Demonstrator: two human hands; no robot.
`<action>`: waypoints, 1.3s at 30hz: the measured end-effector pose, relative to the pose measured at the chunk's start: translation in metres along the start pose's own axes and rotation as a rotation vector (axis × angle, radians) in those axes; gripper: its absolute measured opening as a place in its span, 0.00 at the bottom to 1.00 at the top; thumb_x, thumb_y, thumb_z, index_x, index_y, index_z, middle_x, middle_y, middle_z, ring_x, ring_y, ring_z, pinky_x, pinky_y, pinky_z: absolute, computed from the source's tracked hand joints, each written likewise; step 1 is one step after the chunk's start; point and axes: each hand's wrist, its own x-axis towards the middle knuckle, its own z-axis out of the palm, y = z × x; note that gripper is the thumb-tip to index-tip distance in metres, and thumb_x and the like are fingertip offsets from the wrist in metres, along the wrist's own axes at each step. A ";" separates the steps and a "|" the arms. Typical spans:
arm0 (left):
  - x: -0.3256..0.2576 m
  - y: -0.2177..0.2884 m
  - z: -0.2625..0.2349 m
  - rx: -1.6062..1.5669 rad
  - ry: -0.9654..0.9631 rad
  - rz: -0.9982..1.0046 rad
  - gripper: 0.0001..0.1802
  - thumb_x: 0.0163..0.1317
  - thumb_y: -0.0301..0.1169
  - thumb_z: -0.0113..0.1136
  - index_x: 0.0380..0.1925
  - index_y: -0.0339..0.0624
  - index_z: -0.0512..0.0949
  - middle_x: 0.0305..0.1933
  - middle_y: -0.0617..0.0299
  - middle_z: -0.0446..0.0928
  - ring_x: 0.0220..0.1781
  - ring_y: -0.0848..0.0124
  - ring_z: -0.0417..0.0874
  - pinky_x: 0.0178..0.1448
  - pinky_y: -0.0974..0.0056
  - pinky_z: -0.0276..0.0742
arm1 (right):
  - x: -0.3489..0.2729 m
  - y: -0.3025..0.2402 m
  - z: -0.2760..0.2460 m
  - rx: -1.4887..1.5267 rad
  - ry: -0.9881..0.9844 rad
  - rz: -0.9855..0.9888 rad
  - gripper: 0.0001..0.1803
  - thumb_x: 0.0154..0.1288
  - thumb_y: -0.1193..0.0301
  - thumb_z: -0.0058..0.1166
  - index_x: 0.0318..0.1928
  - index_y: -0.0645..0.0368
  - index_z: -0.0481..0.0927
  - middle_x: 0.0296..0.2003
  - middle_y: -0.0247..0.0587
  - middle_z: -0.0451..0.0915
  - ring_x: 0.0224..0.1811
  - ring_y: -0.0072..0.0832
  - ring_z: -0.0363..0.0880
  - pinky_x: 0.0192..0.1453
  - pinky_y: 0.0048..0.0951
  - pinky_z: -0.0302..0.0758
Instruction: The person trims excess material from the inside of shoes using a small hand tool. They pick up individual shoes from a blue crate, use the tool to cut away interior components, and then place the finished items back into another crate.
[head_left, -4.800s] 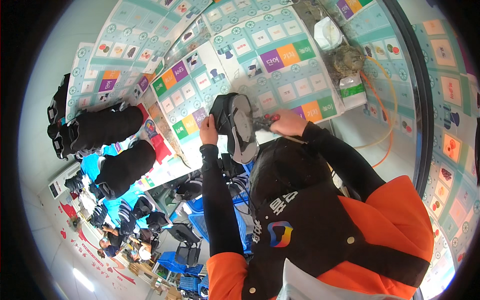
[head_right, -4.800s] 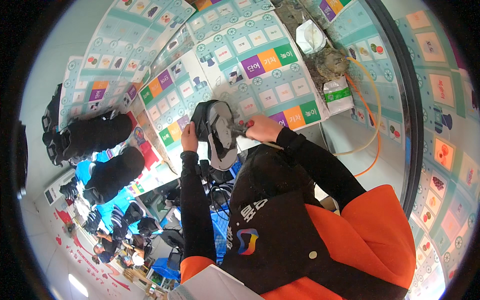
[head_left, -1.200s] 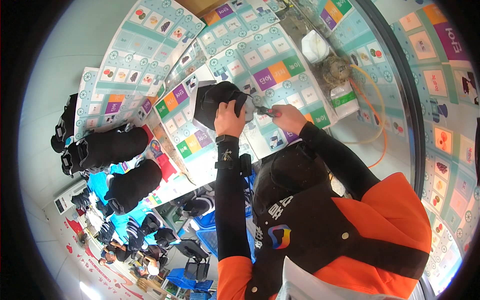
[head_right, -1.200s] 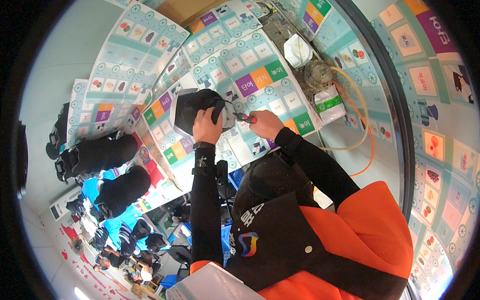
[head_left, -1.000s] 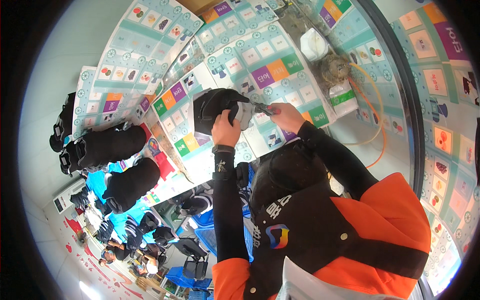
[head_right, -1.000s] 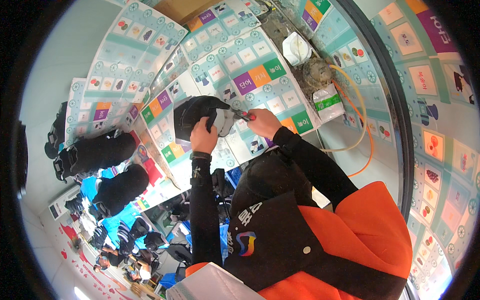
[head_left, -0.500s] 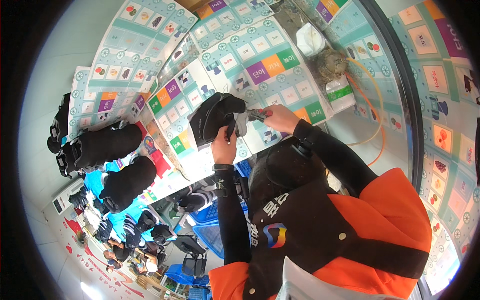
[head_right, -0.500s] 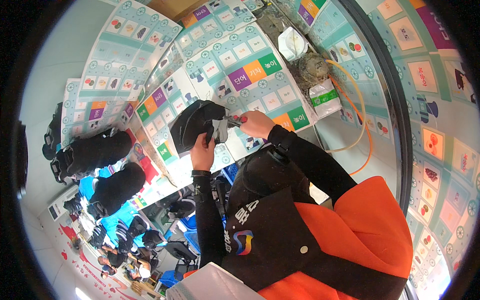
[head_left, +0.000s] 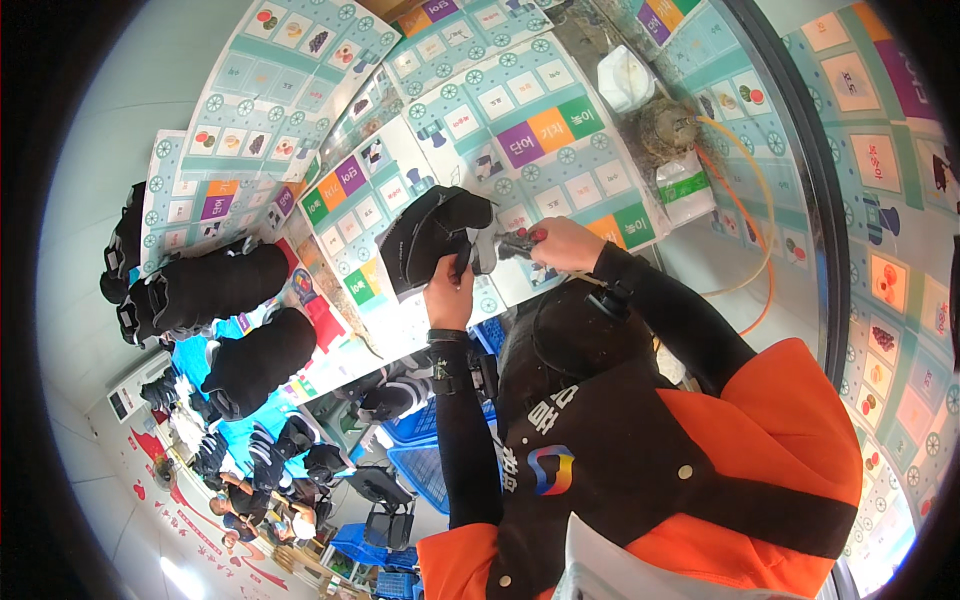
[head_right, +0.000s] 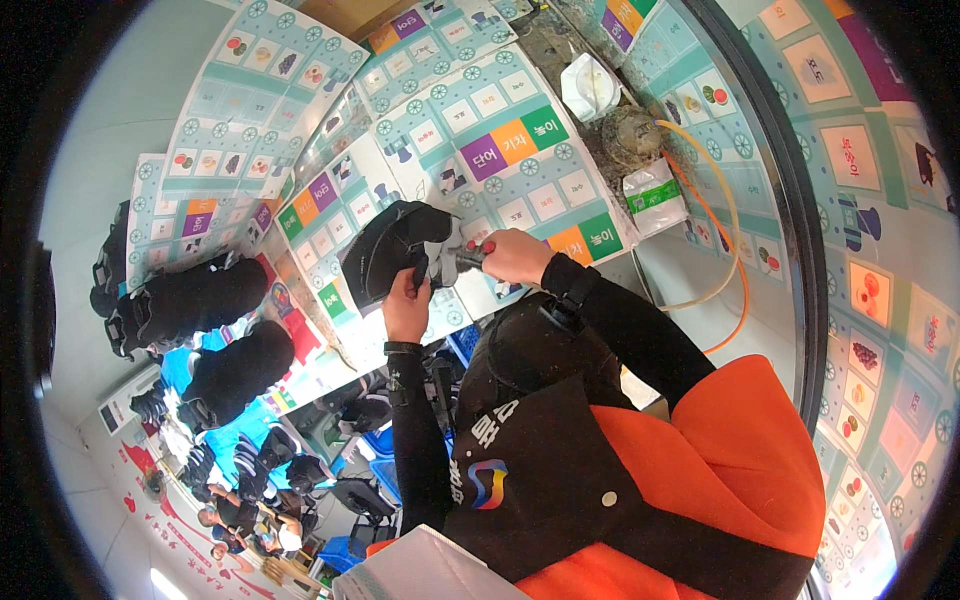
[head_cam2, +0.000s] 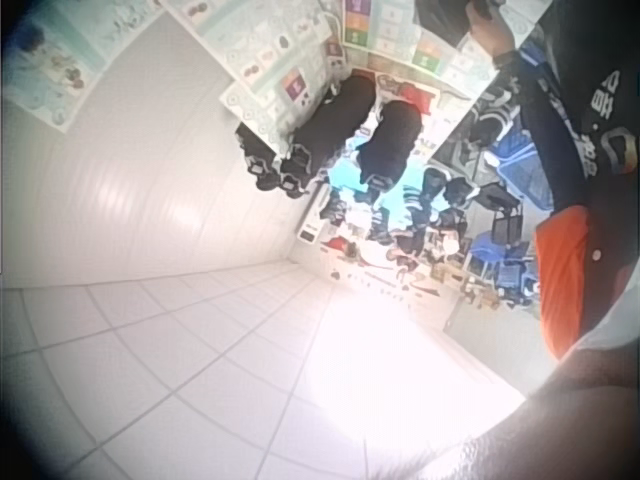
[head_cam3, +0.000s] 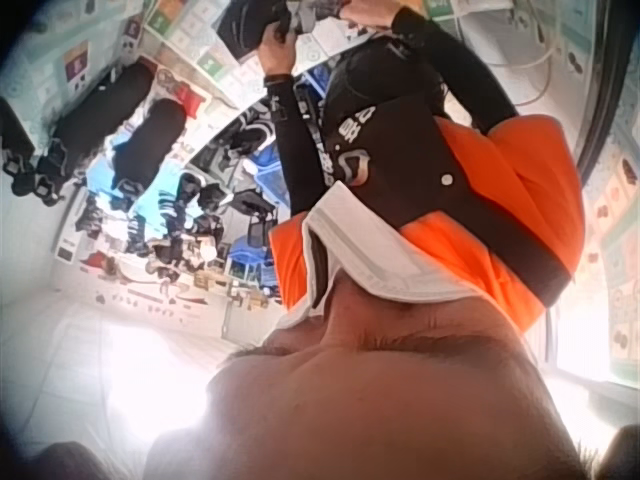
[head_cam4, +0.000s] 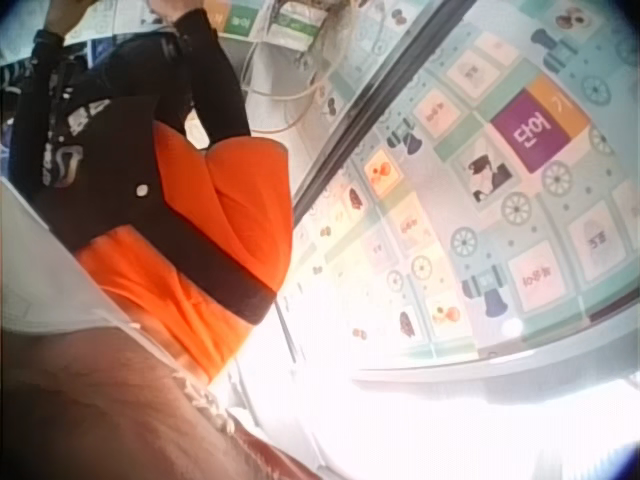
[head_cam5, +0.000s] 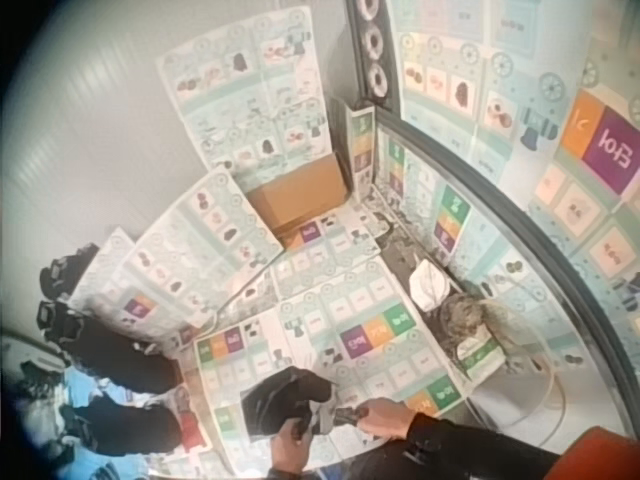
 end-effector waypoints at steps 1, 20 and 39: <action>0.001 0.003 0.000 0.010 0.004 -0.002 0.16 0.65 0.34 0.67 0.48 0.37 0.80 0.35 0.54 0.86 0.36 0.72 0.88 0.43 0.65 0.81 | 0.001 0.005 0.000 0.001 0.003 0.000 0.13 0.47 0.68 0.57 0.30 0.66 0.81 0.28 0.61 0.81 0.34 0.58 0.80 0.37 0.49 0.74; -0.071 -0.055 -0.080 -0.231 0.708 -0.049 0.21 0.75 0.34 0.53 0.62 0.32 0.74 0.60 0.49 0.78 0.59 0.59 0.79 0.66 0.59 0.72 | 0.013 0.031 -0.001 -0.601 0.675 -0.510 0.35 0.71 0.59 0.56 0.61 0.81 0.64 0.53 0.68 0.72 0.59 0.61 0.70 0.68 0.52 0.66; -0.099 -0.028 -0.146 -0.792 0.497 0.022 0.17 0.72 0.29 0.52 0.57 0.34 0.78 0.55 0.57 0.81 0.56 0.67 0.81 0.61 0.63 0.76 | -0.005 -0.126 0.053 0.078 0.415 -0.525 0.25 0.69 0.53 0.60 0.38 0.68 0.86 0.29 0.56 0.84 0.37 0.52 0.84 0.45 0.43 0.79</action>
